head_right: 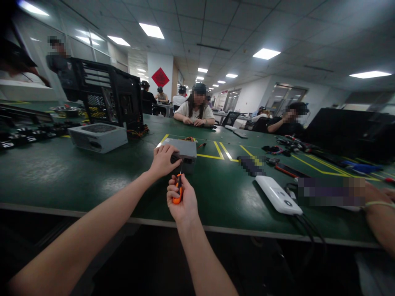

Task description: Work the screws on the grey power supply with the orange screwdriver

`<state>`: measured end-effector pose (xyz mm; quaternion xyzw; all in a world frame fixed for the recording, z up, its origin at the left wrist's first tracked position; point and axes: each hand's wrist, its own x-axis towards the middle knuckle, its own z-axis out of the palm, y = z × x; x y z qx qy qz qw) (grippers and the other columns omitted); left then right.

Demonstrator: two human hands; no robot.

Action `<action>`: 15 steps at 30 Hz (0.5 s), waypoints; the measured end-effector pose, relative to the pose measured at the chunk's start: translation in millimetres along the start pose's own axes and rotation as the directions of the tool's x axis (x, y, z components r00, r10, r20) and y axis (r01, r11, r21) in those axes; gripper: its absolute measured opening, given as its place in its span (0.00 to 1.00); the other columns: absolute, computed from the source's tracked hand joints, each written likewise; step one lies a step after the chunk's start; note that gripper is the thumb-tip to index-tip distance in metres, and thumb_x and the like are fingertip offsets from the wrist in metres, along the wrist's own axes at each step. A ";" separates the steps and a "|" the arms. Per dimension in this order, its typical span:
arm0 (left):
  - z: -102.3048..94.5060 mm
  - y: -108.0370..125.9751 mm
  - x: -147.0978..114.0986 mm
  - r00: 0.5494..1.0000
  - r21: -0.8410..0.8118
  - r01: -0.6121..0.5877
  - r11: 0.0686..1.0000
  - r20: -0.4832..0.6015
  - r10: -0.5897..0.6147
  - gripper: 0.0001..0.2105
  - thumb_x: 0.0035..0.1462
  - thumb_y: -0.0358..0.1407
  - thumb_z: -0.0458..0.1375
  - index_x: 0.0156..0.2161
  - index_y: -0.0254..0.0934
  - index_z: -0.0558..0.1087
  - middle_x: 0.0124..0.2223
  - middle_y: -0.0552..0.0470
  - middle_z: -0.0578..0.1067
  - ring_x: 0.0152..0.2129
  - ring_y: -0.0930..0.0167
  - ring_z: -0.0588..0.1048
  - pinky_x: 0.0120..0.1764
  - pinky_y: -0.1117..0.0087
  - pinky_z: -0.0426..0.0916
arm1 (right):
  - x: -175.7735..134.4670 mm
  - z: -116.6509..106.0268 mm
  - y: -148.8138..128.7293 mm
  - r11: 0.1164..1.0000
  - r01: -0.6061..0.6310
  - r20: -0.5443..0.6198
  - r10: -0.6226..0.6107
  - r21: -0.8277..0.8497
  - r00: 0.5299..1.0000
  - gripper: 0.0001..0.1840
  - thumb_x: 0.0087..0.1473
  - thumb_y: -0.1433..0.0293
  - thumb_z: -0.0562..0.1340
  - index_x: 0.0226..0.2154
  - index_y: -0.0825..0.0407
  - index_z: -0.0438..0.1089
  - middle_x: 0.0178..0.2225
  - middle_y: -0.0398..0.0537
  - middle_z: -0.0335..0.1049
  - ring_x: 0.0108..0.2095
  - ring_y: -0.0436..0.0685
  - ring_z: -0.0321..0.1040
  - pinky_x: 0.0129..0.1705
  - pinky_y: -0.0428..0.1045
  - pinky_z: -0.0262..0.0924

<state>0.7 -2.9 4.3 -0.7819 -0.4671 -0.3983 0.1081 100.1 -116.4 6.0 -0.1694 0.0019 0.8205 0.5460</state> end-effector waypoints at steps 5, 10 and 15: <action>-0.1 0.5 -0.1 1.000 -0.002 0.010 1.000 0.014 -0.010 0.12 0.50 0.40 0.57 0.41 0.41 0.67 0.44 0.50 0.69 0.44 0.63 0.64 0.47 0.60 0.54 | 0.5 -1.5 -0.7 1.000 0.001 0.004 -0.001 0.019 1.000 0.12 0.61 0.68 0.47 0.31 0.57 0.60 0.24 0.40 0.57 0.17 0.38 0.52 0.13 0.32 0.51; 0.0 0.9 0.1 1.000 -0.005 0.016 1.000 0.015 -0.016 0.12 0.51 0.39 0.57 0.42 0.42 0.67 0.44 0.50 0.69 0.44 0.63 0.64 0.47 0.60 0.54 | 0.3 -1.2 1.0 0.999 0.011 0.007 -0.011 -0.034 1.000 0.13 0.61 0.67 0.47 0.36 0.57 0.63 0.23 0.40 0.57 0.16 0.39 0.52 0.12 0.33 0.50; -0.5 0.7 0.2 1.000 -0.005 0.015 1.000 0.018 -0.015 0.12 0.51 0.40 0.57 0.41 0.42 0.67 0.44 0.50 0.69 0.44 0.63 0.64 0.48 0.60 0.53 | 1.2 -1.0 0.9 0.999 0.034 -0.043 -0.033 0.024 0.999 0.11 0.61 0.68 0.49 0.31 0.57 0.61 0.24 0.39 0.56 0.16 0.38 0.52 0.12 0.32 0.50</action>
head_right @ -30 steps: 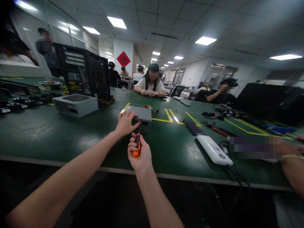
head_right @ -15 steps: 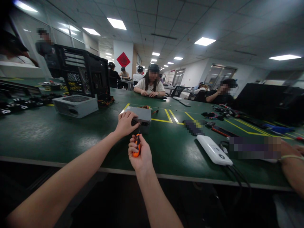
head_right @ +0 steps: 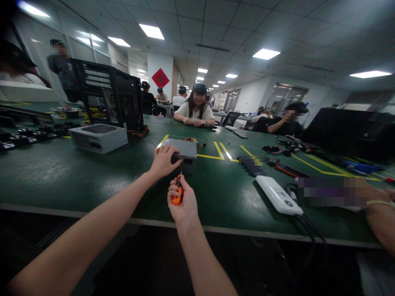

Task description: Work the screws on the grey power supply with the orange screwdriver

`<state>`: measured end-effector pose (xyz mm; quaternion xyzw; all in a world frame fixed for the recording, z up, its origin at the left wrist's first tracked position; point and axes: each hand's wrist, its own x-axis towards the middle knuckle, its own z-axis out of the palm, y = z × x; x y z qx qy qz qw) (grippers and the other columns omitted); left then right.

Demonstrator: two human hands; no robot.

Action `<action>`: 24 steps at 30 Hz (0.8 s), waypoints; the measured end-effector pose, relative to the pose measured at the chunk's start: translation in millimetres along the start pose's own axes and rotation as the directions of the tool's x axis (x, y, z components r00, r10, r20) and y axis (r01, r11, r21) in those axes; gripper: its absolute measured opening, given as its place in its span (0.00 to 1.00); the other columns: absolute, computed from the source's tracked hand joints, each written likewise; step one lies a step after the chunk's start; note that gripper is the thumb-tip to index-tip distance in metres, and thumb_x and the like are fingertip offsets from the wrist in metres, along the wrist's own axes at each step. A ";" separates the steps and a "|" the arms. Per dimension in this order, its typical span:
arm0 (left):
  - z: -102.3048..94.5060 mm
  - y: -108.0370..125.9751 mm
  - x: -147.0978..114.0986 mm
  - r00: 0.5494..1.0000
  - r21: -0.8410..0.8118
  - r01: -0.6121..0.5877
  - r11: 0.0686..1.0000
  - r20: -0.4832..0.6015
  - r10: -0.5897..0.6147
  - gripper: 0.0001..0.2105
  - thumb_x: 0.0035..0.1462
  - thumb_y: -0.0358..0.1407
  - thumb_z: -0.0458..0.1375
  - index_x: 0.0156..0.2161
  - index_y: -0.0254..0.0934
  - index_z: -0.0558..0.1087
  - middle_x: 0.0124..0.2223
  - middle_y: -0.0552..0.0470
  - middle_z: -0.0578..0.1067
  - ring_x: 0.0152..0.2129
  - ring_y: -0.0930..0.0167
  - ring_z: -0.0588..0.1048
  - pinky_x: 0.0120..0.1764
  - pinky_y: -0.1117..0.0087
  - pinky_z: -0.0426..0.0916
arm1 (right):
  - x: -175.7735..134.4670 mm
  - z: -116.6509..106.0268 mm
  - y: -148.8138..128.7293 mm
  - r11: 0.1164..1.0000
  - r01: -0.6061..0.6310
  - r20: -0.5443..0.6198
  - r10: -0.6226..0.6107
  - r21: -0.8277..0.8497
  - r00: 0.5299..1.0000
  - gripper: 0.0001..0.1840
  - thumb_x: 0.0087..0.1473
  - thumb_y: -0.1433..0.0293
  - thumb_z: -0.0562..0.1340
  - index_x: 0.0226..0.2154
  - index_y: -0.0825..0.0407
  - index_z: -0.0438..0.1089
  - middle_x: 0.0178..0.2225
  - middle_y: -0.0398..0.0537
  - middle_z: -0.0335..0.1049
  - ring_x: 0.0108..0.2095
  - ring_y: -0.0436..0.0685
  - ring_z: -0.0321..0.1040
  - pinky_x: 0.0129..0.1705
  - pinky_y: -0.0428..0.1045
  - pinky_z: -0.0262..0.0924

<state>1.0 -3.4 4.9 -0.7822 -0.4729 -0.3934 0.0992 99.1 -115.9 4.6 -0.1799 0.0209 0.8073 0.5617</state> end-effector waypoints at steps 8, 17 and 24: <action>0.3 -0.3 -0.6 1.000 0.004 -0.011 1.000 -0.009 0.011 0.12 0.51 0.40 0.57 0.42 0.41 0.67 0.44 0.50 0.68 0.44 0.63 0.64 0.47 0.61 0.54 | -0.4 0.6 0.0 0.999 -0.036 -0.011 0.036 -0.017 0.999 0.12 0.61 0.65 0.49 0.33 0.57 0.61 0.25 0.39 0.56 0.15 0.38 0.50 0.10 0.33 0.47; 1.7 -0.8 -0.3 1.000 0.010 -0.016 1.000 -0.010 0.016 0.12 0.51 0.40 0.57 0.41 0.40 0.67 0.44 0.49 0.69 0.43 0.63 0.64 0.47 0.61 0.53 | 1.5 -1.6 -1.4 0.999 -0.017 0.035 0.018 -0.029 0.999 0.14 0.61 0.66 0.47 0.33 0.57 0.61 0.23 0.40 0.56 0.16 0.39 0.50 0.11 0.33 0.48; 1.9 -1.1 -0.2 1.000 0.004 -0.015 1.000 -0.017 0.015 0.13 0.50 0.40 0.57 0.41 0.40 0.67 0.43 0.49 0.69 0.43 0.63 0.64 0.47 0.61 0.53 | -0.7 0.1 -2.5 1.000 0.012 0.072 -0.011 -0.006 0.997 0.15 0.62 0.68 0.44 0.32 0.58 0.61 0.23 0.40 0.56 0.16 0.39 0.50 0.12 0.33 0.49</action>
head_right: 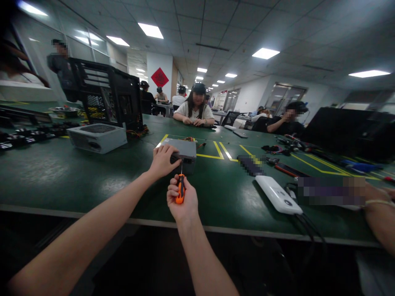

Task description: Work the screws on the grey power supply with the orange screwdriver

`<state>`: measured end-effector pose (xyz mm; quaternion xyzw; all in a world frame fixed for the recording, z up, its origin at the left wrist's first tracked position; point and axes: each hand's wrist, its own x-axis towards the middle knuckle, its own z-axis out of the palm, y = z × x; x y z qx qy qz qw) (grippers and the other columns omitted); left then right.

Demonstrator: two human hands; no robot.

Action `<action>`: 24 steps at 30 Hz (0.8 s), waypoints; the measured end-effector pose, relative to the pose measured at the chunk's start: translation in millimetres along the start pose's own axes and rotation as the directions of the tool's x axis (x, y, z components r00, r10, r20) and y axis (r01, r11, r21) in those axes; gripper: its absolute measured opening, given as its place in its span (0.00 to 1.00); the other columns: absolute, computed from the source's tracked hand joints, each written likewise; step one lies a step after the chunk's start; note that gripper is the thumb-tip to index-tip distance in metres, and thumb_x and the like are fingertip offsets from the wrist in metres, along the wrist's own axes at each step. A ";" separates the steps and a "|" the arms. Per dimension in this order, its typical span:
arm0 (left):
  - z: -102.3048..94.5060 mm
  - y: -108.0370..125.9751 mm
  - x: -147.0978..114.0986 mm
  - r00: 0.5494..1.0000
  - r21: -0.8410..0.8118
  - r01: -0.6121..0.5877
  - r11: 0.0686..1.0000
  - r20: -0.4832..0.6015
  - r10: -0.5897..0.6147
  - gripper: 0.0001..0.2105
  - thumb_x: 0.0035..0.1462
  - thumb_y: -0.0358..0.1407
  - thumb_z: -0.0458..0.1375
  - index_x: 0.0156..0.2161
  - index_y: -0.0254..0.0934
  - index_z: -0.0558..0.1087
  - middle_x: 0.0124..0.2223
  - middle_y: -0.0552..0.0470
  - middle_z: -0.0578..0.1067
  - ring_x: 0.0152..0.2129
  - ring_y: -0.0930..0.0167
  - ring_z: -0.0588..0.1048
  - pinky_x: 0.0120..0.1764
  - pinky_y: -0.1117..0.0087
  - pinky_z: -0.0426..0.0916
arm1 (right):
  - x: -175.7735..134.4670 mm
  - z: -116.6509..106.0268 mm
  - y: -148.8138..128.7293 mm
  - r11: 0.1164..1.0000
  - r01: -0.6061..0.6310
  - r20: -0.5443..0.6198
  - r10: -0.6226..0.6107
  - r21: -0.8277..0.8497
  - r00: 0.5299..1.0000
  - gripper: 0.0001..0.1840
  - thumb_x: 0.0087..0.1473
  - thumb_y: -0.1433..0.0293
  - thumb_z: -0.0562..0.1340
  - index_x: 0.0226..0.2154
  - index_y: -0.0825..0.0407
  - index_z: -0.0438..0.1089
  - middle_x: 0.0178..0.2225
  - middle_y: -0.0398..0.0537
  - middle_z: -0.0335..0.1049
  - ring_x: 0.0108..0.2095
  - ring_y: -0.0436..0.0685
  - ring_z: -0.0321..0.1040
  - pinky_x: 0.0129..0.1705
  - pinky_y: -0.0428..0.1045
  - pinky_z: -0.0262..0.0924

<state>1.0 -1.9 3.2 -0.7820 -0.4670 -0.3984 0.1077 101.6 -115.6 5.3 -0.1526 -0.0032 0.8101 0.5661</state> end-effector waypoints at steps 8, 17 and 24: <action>1.1 -1.2 0.1 1.000 0.002 -0.006 1.000 -0.013 0.006 0.13 0.50 0.40 0.58 0.42 0.40 0.67 0.43 0.49 0.69 0.43 0.63 0.64 0.47 0.61 0.53 | 1.1 1.7 3.0 0.999 0.022 -0.015 -0.022 -0.033 1.000 0.13 0.61 0.68 0.48 0.30 0.57 0.60 0.23 0.40 0.57 0.16 0.39 0.50 0.12 0.33 0.48; 0.8 0.0 0.1 1.000 -0.004 0.000 1.000 -0.005 0.000 0.13 0.50 0.40 0.58 0.42 0.40 0.67 0.43 0.50 0.69 0.43 0.63 0.64 0.47 0.61 0.53 | 1.6 2.8 3.9 0.998 0.047 -0.071 -0.050 -0.039 0.996 0.11 0.60 0.67 0.50 0.31 0.57 0.60 0.23 0.40 0.58 0.15 0.38 0.51 0.11 0.33 0.47; 2.0 0.2 0.0 1.000 0.000 0.000 1.000 -0.013 0.000 0.13 0.50 0.40 0.57 0.42 0.40 0.67 0.43 0.49 0.69 0.43 0.63 0.64 0.47 0.61 0.53 | 2.5 1.1 2.6 0.999 0.015 -0.031 -0.017 -0.052 0.999 0.14 0.61 0.67 0.46 0.34 0.58 0.62 0.23 0.40 0.56 0.17 0.40 0.52 0.12 0.34 0.50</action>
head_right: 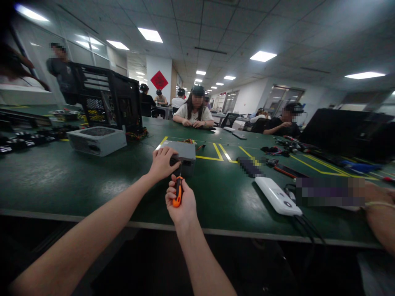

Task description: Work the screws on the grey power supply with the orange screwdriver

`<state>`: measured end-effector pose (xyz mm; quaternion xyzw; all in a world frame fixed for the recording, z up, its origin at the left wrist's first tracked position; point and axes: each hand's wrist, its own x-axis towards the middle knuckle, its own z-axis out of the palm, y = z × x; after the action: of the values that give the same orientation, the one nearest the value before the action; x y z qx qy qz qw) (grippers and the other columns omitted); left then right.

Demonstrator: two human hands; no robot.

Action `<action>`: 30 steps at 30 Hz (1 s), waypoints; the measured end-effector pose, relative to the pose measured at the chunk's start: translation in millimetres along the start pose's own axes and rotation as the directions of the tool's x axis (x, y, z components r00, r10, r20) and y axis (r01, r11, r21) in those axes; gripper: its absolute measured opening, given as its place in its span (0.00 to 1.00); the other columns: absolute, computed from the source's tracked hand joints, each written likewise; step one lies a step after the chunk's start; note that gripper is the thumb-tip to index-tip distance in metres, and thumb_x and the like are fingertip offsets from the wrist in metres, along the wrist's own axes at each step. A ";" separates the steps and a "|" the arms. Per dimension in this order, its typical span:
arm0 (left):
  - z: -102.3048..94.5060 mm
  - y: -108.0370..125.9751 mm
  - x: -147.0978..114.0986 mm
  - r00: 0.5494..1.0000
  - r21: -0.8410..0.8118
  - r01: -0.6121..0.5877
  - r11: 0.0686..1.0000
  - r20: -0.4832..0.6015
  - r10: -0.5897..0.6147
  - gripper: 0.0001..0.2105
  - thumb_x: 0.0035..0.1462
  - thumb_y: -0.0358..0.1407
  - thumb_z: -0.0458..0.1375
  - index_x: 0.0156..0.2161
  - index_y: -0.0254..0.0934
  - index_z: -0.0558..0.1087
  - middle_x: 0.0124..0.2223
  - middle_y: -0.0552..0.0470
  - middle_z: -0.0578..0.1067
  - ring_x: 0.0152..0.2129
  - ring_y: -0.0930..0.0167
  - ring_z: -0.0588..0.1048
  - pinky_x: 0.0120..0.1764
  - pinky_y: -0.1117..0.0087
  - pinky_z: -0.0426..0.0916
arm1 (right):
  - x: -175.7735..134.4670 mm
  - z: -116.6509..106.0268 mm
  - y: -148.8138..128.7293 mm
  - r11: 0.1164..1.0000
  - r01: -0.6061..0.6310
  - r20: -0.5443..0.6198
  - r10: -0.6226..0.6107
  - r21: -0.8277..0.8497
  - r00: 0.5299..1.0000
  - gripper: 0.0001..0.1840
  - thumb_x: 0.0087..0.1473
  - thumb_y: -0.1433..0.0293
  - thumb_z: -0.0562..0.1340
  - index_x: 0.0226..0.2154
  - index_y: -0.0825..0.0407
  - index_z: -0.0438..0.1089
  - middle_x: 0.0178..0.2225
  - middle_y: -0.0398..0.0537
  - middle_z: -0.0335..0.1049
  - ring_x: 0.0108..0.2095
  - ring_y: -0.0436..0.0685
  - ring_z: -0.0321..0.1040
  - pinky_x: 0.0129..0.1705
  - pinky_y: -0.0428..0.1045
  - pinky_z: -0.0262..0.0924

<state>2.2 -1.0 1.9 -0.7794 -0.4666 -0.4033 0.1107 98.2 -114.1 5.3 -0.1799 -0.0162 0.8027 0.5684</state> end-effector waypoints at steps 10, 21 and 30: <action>-0.7 0.5 -0.2 1.000 0.005 0.000 1.000 -0.004 0.000 0.13 0.50 0.40 0.58 0.42 0.40 0.67 0.43 0.50 0.69 0.43 0.63 0.64 0.47 0.61 0.53 | -0.8 1.1 1.1 0.999 0.025 -0.046 -0.027 -0.041 0.999 0.14 0.61 0.67 0.48 0.32 0.58 0.63 0.23 0.41 0.57 0.17 0.41 0.53 0.12 0.34 0.50; -3.2 1.3 0.2 1.000 0.005 0.000 1.000 0.020 0.000 0.13 0.50 0.40 0.57 0.42 0.40 0.67 0.44 0.49 0.69 0.44 0.63 0.64 0.48 0.61 0.53 | -11.1 -7.1 1.8 0.998 -0.034 0.048 0.031 0.045 0.998 0.14 0.61 0.68 0.45 0.32 0.57 0.61 0.21 0.38 0.53 0.15 0.39 0.48 0.12 0.34 0.46; -8.5 2.6 1.2 1.000 -0.040 0.008 0.999 0.022 -0.007 0.13 0.52 0.40 0.56 0.44 0.41 0.67 0.46 0.49 0.69 0.45 0.63 0.64 0.48 0.61 0.53 | -43.1 -29.3 -13.4 0.993 0.076 0.103 -0.085 0.089 0.991 0.15 0.62 0.69 0.44 0.31 0.56 0.61 0.21 0.38 0.52 0.15 0.39 0.49 0.12 0.34 0.46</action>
<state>0.2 -6.3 8.8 -0.7841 -0.4624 -0.4043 0.0886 131.9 -154.2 -7.4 -0.1117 -0.0197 0.7874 0.6059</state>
